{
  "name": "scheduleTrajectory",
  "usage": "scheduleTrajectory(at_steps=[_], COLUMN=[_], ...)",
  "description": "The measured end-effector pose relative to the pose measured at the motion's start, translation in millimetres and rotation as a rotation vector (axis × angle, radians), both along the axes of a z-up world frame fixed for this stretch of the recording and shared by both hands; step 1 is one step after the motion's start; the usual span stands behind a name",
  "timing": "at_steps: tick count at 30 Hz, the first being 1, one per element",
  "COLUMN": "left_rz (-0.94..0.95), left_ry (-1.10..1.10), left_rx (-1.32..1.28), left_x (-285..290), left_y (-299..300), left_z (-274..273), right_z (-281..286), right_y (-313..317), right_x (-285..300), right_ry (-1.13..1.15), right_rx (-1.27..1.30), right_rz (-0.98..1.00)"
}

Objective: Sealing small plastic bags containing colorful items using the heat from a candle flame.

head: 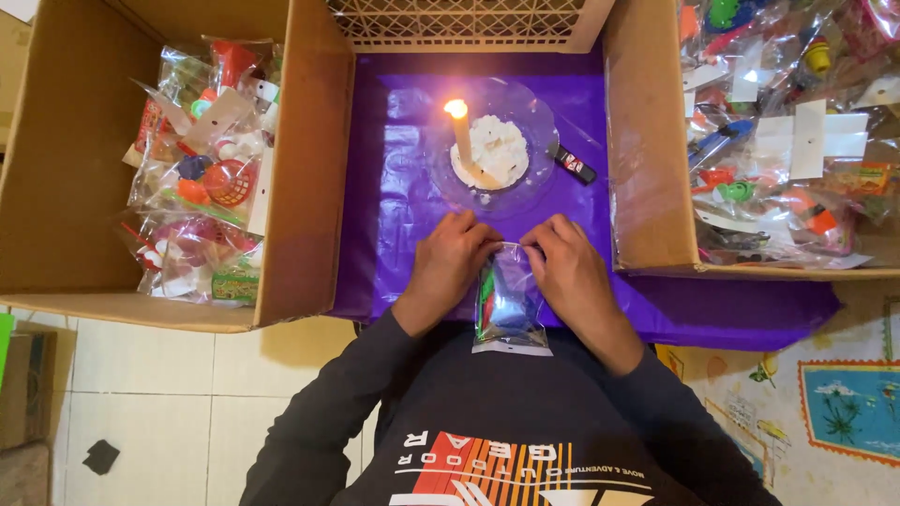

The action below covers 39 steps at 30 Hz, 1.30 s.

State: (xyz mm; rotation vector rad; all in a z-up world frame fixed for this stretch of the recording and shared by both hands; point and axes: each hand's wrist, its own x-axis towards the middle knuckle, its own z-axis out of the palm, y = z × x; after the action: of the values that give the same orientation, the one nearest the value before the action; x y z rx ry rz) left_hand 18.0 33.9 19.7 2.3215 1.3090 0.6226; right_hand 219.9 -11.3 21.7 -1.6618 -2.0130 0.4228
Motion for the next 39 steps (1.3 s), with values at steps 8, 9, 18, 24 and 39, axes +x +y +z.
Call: scheduleTrajectory(at_steps=[8,9,18,24,39], left_rz=[-0.116,-0.136,-0.128,-0.116,0.192], left_ry=[-0.126,-0.161,-0.303,-0.463,-0.955], left_rx=[0.075,0.101,0.140,0.038,-0.317], left_x=[-4.5,-4.6,-11.8,-13.6,-31.0], left_y=[6.1,5.8,12.1,8.8,8.7], left_z=[-0.7,-2.3,27.5,52.1,55.7], right_z=[-2.7,3.8,10.1,19.0,35.7], right_y=[12.3,11.4,11.6,13.7,43.1], right_x=[7.6,7.7,-13.1,-29.2,-60.2], right_ry=[0.225,0.323,0.938,1.207,1.394], right_rx=[-0.066,-0.104,-0.130,-0.085,-0.061], right_rz=[0.057,0.058,-0.034,-0.070,-0.100])
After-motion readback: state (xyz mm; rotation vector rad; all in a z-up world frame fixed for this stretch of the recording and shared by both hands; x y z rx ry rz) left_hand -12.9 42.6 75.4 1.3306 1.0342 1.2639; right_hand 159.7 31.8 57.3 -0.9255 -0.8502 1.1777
